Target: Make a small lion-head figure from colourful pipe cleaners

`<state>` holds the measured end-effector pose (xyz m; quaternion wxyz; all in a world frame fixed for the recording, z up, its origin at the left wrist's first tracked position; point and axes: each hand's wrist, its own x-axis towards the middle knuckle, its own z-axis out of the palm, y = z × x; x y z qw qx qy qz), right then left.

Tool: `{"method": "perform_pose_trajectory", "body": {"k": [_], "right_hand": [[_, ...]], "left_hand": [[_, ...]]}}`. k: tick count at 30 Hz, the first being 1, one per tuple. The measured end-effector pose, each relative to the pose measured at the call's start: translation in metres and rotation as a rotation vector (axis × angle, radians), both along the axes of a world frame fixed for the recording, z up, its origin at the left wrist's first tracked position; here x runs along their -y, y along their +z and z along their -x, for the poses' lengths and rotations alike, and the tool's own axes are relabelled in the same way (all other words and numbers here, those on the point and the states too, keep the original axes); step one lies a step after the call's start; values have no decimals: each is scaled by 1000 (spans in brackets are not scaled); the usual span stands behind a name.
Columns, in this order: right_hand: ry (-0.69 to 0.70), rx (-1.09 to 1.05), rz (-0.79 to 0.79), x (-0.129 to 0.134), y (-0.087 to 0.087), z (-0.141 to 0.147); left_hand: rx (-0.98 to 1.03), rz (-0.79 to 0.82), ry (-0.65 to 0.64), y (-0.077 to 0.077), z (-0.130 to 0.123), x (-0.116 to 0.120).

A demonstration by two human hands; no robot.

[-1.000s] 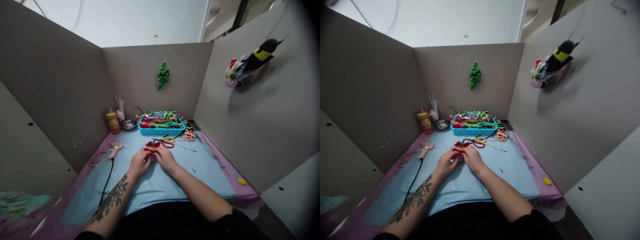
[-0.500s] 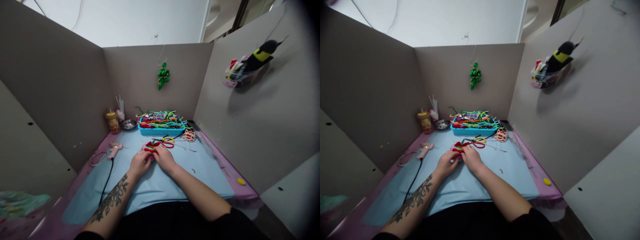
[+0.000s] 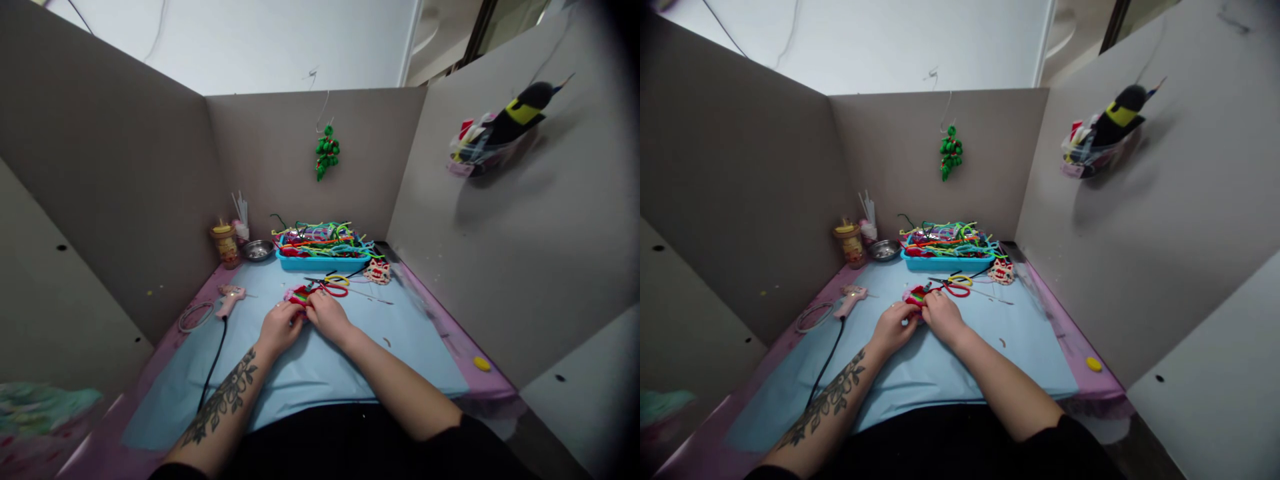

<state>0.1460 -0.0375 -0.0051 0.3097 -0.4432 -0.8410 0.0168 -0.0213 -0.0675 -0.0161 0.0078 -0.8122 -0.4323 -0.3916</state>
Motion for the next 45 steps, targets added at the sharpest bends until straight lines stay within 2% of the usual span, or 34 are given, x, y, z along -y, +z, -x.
{"method": "perform_pose_trajectory", "body": {"k": [10, 25, 31, 39, 45], "right_hand": [[43, -73, -10, 3, -2, -3], [0, -272, -23, 3, -14, -1], [-31, -244, -23, 2, -15, 0], [-6, -218, -36, 3, -18, 0], [7, -174, -112, 2, -22, 0]], "left_hand": [[4, 7, 9, 1, 0, 0], [1, -9, 58, 2, -1, -1], [-17, 6, 61, 2, -1, -1], [-1, 18, 66, -1, -2, -2], [-36, -31, 100, 3, -3, 0]]}}
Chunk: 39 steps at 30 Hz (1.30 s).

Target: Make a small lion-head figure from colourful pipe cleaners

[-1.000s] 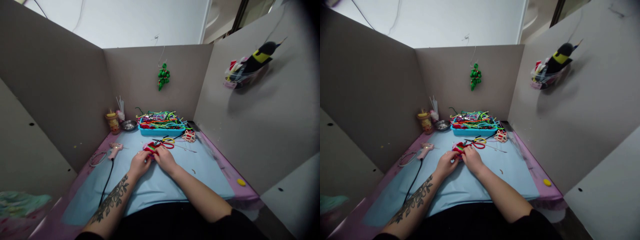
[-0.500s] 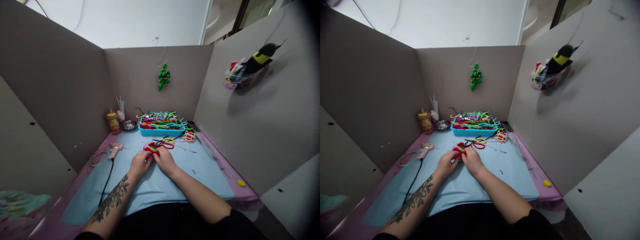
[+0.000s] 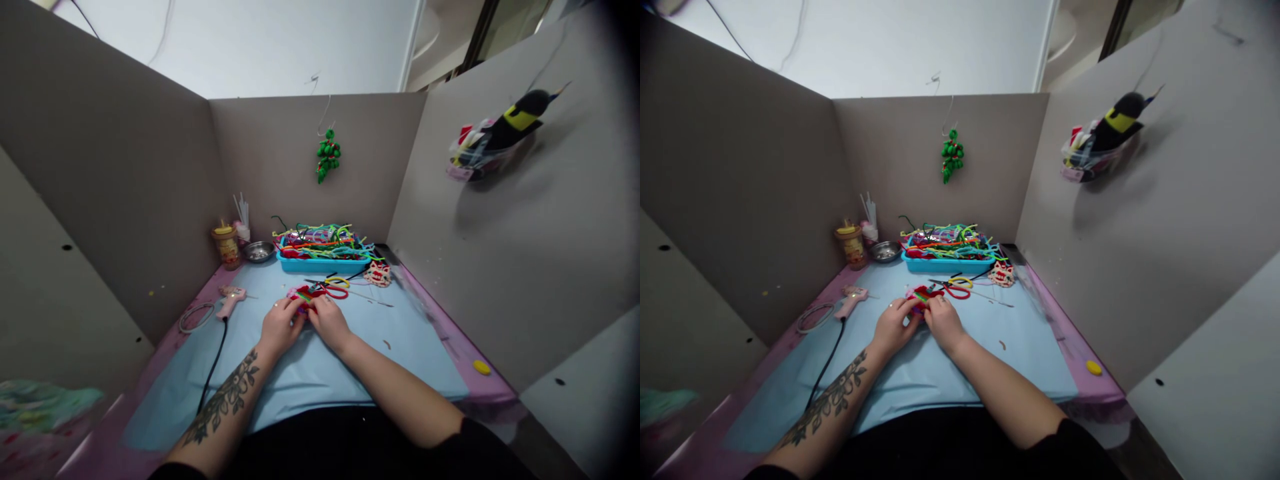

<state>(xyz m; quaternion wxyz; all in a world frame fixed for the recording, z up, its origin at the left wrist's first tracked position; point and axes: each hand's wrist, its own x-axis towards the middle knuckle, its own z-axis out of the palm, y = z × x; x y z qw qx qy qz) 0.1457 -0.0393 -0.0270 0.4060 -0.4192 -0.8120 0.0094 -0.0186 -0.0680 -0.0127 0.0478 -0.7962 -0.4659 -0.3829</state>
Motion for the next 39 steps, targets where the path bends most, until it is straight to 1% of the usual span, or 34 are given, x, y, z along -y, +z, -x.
{"method": "perform_pose_trajectory", "body": {"k": [3, 7, 13, 22, 30, 39], "right_hand": [[8, 1, -31, 0, -1, 1], [22, -23, -33, 2, 2, 1], [-4, -98, 28, 3, 1, 2], [13, -198, 116, 1, -4, 5], [18, -196, 113, 0, -2, 6], [16, -110, 105, 0, 0, 6]], "left_hand": [[-53, -5, 40, 4, -1, 1], [-62, -7, 43, 6, -2, 1], [-46, -7, 32, 5, -2, 0], [-65, -1, 35, 4, -1, 0], [-28, 5, 6, 3, 0, -2], [-18, 8, -14, 3, 0, -2]]}}
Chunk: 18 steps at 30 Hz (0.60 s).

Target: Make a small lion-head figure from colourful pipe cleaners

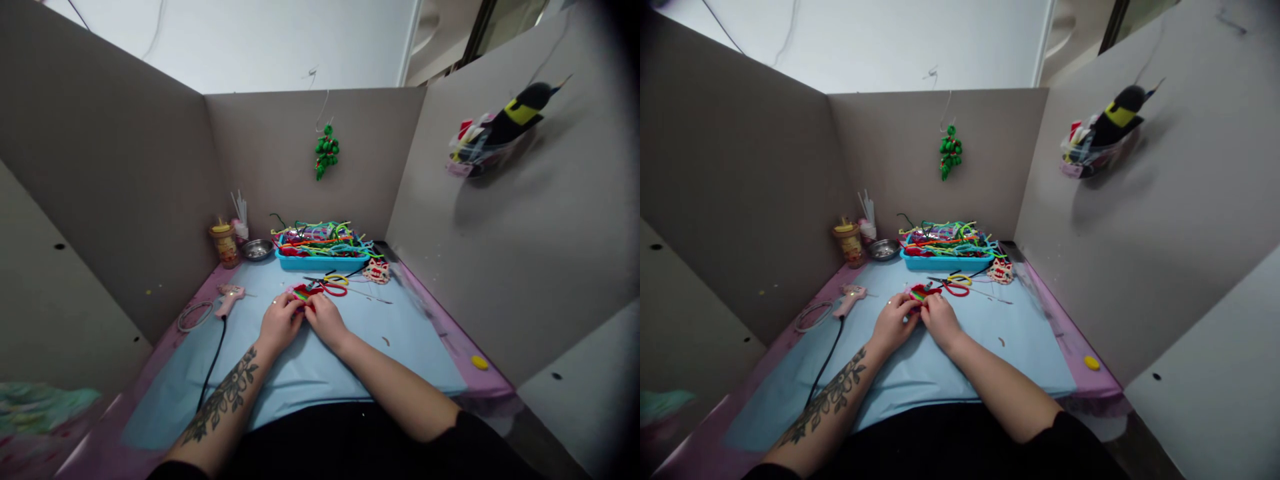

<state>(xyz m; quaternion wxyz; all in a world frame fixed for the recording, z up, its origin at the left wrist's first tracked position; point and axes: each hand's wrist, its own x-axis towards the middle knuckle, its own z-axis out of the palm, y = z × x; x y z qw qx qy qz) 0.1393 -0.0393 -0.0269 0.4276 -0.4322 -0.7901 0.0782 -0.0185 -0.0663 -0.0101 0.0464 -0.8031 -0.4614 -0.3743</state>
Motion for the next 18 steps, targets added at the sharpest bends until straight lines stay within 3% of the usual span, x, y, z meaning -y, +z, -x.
{"method": "perform_pose_trajectory", "body": {"k": [12, 18], "right_hand": [[-35, 107, -56, -2, -1, 2], [-1, 55, -42, 2, 4, 0]], "left_hand": [[-14, 0, 4, 1, -1, 0], [0, 2, 3, 2, -1, 1]]}}
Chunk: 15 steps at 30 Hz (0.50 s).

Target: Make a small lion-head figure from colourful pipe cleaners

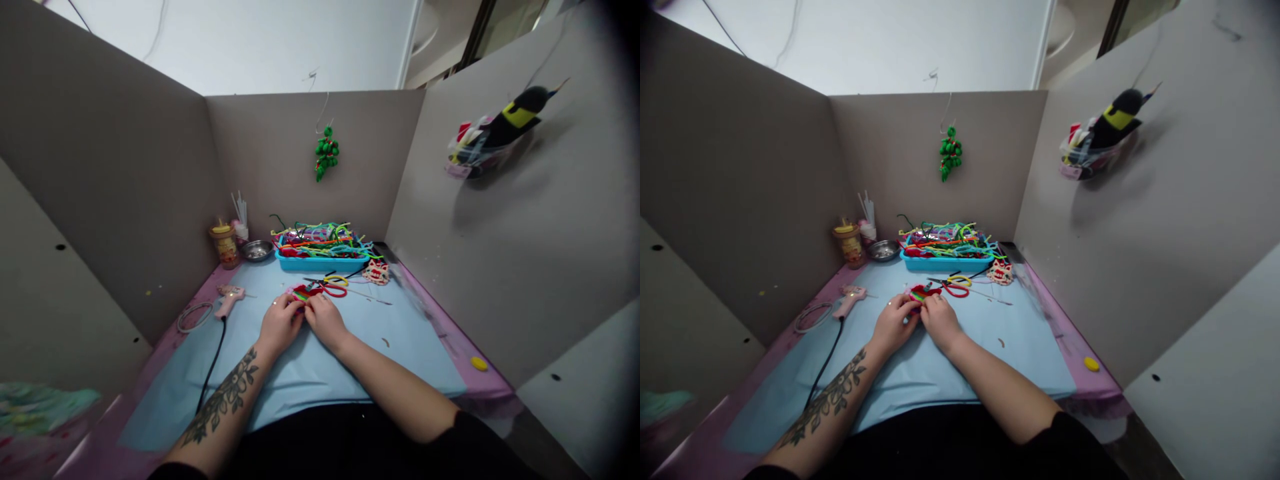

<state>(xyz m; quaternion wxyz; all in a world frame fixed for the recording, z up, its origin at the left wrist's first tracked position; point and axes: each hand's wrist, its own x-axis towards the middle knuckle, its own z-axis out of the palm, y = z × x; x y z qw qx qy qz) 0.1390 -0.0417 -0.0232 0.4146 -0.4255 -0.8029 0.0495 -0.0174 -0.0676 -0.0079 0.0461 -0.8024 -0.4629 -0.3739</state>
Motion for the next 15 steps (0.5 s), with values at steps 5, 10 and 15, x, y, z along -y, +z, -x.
{"method": "perform_pose_trajectory", "body": {"k": [5, 10, 15], "right_hand": [[85, -210, 36, 6, 8, -8], [157, -284, 78, 3, 10, -15], [120, -411, 151, -2, 8, -13]], "left_hand": [[28, 11, -1, 0, 1, 1], [39, 15, 23, -1, 2, 0], [27, 7, 15, -1, 1, 0]]}}
